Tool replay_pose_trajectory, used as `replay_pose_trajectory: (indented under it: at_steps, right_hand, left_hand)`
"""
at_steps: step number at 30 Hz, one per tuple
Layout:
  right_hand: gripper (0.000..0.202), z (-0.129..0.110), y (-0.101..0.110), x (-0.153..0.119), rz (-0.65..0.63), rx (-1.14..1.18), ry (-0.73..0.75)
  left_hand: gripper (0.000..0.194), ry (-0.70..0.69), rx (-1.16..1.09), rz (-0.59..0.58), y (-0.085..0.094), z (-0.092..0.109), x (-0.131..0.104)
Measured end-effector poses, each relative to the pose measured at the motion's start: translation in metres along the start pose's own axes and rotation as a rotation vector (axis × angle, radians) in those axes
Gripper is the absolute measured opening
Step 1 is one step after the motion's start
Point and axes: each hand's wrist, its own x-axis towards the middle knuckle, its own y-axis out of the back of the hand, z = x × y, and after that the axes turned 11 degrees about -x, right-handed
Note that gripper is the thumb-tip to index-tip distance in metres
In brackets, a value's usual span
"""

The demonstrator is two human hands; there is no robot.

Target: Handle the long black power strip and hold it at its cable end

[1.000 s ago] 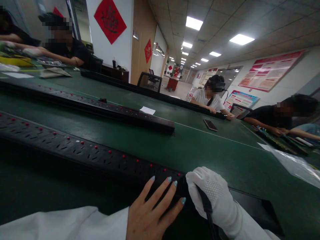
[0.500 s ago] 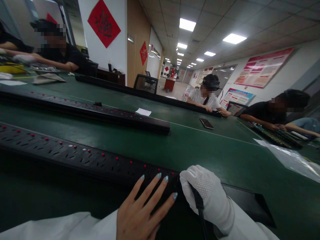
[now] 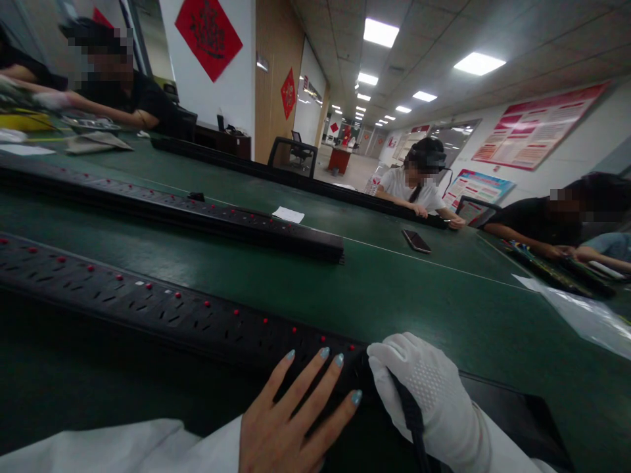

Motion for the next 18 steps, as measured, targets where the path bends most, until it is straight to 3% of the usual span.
replay_pose_trajectory:
  at_steps: [6,15,18]
  right_hand:
    - [0.015,0.002,-0.005,-0.007,-0.078,0.001,-0.064]
    - [0.010,0.004,0.002,0.000,-0.001,0.107,-0.075]
    - [0.010,0.004,0.005,-0.001,0.084,0.307,-0.205]
  left_hand:
    - [0.039,0.031,-0.030,-0.023,-0.002,0.000,-0.001]
    - [0.035,0.028,-0.034,-0.014,0.000,0.001,-0.001]
    - [0.035,0.022,-0.026,0.005,-0.001,0.001,0.000]
